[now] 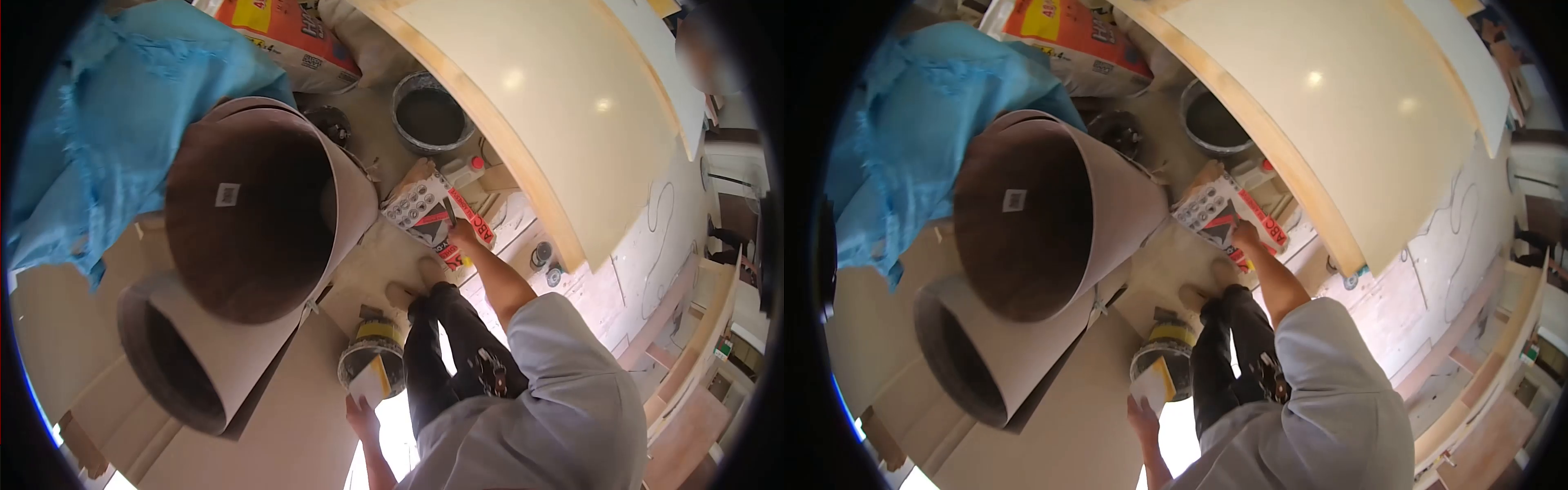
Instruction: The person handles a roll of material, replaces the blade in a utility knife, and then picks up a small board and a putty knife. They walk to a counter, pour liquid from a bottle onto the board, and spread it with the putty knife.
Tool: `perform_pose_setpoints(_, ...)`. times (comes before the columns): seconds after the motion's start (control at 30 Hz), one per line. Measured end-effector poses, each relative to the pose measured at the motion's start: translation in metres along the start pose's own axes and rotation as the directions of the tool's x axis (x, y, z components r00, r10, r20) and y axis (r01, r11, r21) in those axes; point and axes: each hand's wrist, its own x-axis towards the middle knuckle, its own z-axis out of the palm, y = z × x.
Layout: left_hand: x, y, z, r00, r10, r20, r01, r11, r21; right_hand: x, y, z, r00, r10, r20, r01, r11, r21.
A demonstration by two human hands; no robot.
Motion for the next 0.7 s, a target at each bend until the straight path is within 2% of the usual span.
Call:
perform_pose_setpoints(0.03, 0.001, -0.009, 0.007, 1.0, -0.001, 0.016, 0.002, 0.998, -0.062, -0.008, -0.07, -0.029, 0.982, 0.182, 0.05, -0.183, 0.983, 0.007)
perform_pose_setpoints(0.07, 0.0, -0.016, 0.011, 0.999, -0.037, 0.032, 0.039, 0.998, -0.043, 0.015, -0.069, -0.009, 0.97, 0.23, 0.075, -0.242, 0.926, 0.289)
perform_pose_setpoints(0.1, 0.003, -0.02, 0.015, 0.996, -0.07, 0.046, 0.072, 0.997, -0.026, 0.041, -0.067, 0.005, 0.957, 0.268, 0.108, -0.283, 0.788, 0.547)
perform_pose_setpoints(0.13, 0.008, -0.026, 0.019, 0.993, -0.099, 0.055, 0.1, 0.995, -0.008, 0.063, -0.068, 0.016, 0.953, 0.273, 0.128, -0.289, 0.709, 0.643)
perform_pose_setpoints(0.2, 0.015, -0.044, 0.026, 0.998, -0.06, -0.004, 0.059, 0.998, -0.025, 0.1, -0.069, 0.032, 0.947, 0.271, 0.17, -0.293, 0.522, 0.801)
perform_pose_setpoints(0.3, 0.031, -0.033, 0.029, 0.995, -0.091, -0.029, 0.091, 0.996, -0.019, 0.144, -0.068, 0.048, 0.902, 0.343, 0.263, -0.384, 0.352, 0.854)
perform_pose_setpoints(0.4, 0.042, -0.015, 0.029, 0.99, -0.13, -0.06, 0.129, 0.992, -0.015, 0.148, -0.063, 0.05, 0.914, 0.292, 0.281, -0.37, 0.322, 0.871)
perform_pose_setpoints(0.43, 0.038, -0.016, 0.028, 0.988, -0.139, -0.065, 0.138, 0.99, -0.017, 0.14, -0.06, 0.049, 0.933, 0.253, 0.257, -0.328, 0.302, 0.895)
perform_pose_setpoints(0.53, 0.024, -0.016, 0.023, 0.989, -0.139, -0.043, 0.137, 0.989, -0.048, 0.085, -0.064, 0.019, 0.92, 0.236, 0.313, -0.371, 0.268, 0.889)
perform_pose_setpoints(0.57, 0.015, -0.013, 0.018, 0.988, -0.138, -0.066, 0.136, 0.99, -0.047, 0.064, -0.06, 0.006, 0.894, 0.279, 0.351, -0.426, 0.287, 0.858)
perform_pose_setpoints(0.63, -0.002, -0.002, 0.008, 0.985, -0.132, -0.11, 0.128, 0.991, -0.047, 0.032, -0.041, -0.018, 0.898, 0.215, 0.385, -0.436, 0.302, 0.848)
perform_pose_setpoints(0.7, -0.017, 0.004, -0.006, 0.989, -0.136, -0.064, 0.128, 0.985, -0.117, -0.013, -0.027, -0.044, 0.892, 0.203, 0.405, -0.451, 0.32, 0.833)
